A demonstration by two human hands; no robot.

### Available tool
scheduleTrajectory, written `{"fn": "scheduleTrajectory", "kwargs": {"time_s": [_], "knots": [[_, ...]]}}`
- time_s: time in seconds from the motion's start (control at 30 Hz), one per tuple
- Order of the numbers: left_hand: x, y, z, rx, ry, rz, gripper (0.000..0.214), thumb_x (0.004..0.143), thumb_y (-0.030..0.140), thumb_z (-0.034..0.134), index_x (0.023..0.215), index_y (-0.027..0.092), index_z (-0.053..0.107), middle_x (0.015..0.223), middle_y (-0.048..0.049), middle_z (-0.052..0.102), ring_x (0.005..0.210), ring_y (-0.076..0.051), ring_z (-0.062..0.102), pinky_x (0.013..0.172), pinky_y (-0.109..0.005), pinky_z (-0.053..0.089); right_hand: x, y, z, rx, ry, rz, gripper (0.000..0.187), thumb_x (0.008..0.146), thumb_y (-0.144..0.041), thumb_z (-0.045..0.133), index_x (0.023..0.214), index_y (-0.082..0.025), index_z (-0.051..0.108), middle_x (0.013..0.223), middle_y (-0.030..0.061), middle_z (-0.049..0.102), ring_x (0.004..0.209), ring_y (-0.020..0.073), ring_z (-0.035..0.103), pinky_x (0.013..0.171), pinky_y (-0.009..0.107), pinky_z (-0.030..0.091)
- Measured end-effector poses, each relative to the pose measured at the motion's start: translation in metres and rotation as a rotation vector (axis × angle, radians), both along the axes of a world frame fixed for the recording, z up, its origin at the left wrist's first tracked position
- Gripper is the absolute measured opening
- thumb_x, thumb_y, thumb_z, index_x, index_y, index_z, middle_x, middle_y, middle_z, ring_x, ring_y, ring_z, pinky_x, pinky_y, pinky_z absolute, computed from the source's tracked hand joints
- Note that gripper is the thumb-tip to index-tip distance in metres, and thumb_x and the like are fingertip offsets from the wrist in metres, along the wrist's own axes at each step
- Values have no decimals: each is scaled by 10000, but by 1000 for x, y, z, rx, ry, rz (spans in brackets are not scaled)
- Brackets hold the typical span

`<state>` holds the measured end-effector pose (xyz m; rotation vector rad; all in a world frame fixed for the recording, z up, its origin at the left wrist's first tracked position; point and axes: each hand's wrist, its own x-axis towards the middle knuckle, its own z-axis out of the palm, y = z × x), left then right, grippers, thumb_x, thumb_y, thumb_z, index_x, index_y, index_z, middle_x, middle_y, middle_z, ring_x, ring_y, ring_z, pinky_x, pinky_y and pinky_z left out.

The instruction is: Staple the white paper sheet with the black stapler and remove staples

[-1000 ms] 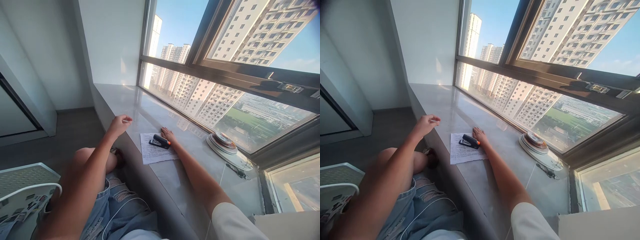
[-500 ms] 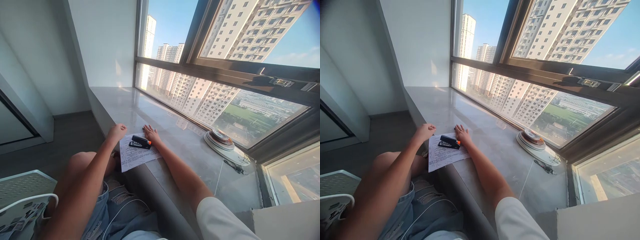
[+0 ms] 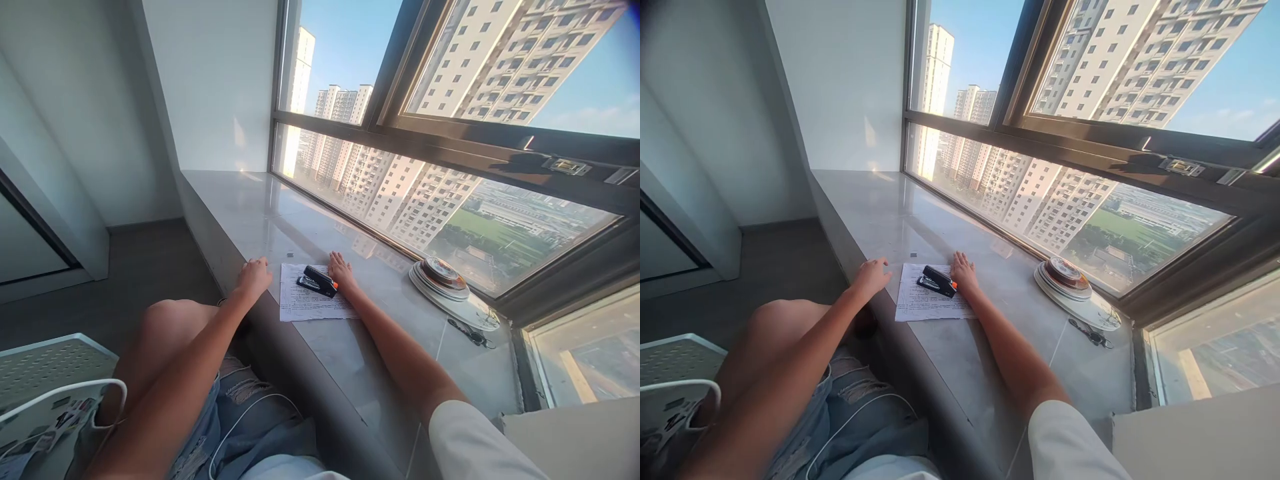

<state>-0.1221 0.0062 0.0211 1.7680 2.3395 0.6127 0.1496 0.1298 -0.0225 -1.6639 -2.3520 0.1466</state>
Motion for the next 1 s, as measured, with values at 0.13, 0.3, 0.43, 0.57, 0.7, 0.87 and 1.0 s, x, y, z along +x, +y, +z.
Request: {"fn": "scheduleTrajectory", "kwargs": {"time_s": [0.13, 0.3, 0.43, 0.57, 0.7, 0.87, 1.0], "knots": [[40, -3, -14, 181, 18, -275, 316, 963, 196, 493, 1197, 164, 702, 1300, -167, 648, 1250, -312, 580, 1030, -413, 494, 6, 1, 3, 54, 104, 10, 562, 1012, -228, 353, 1571, -199, 400, 1665, 99, 330, 1567, 278, 238, 1239, 590, 240], [68, -2, -36, 181, 47, -402, 452, 987, 389, 525, 1375, 174, 610, 1555, -174, 465, 1433, -357, 437, 1194, -510, 362, 16, -21, 19, 174, 518, 91, 478, 1054, -377, 297, 1324, -191, 646, 1346, 129, 665, 1291, 275, 580, 1091, 456, 459], [69, -3, -44, 120, 113, -406, 557, 989, 480, 490, 1440, 161, 559, 1638, -193, 350, 1538, -398, 266, 1250, -540, 244, 25, -63, 25, 32, 512, 413, 505, 974, -561, 531, 1367, -254, 612, 1314, 81, 677, 1178, 260, 627, 947, 366, 531], [69, -5, -40, 85, 134, -343, 653, 972, 556, 474, 1497, 169, 504, 1673, -205, 276, 1567, -443, 135, 1248, -602, 170, 25, -79, 24, 51, 406, 395, 577, 852, -439, 719, 1384, -250, 603, 1214, 71, 713, 1087, 262, 649, 960, 364, 512], [69, -6, -37, 30, 151, -302, 725, 960, 617, 449, 1558, 206, 433, 1667, -195, 298, 1562, -460, 135, 1231, -647, 143, 48, -51, 28, 107, 533, 238, 369, 813, -336, 699, 1165, -228, 719, 1038, 56, 742, 962, 251, 660, 919, 381, 521], [62, -6, -36, -17, 113, -350, 756, 966, 624, 423, 1588, 196, 384, 1692, -170, 248, 1574, -431, 109, 1254, -596, 153, 113, -9, 25, 180, 772, 13, 446, 785, -374, 676, 1181, -169, 689, 1004, 86, 746, 907, 261, 656, 902, 434, 530], [59, -7, -37, 24, 93, -358, 697, 986, 567, 412, 1568, 182, 412, 1680, -159, 282, 1572, -414, 134, 1262, -582, 160, 154, 7, 11, 136, 757, -40, 490, 777, -380, 662, 1215, -160, 682, 1037, 98, 746, 942, 253, 660, 967, 479, 506]]}}
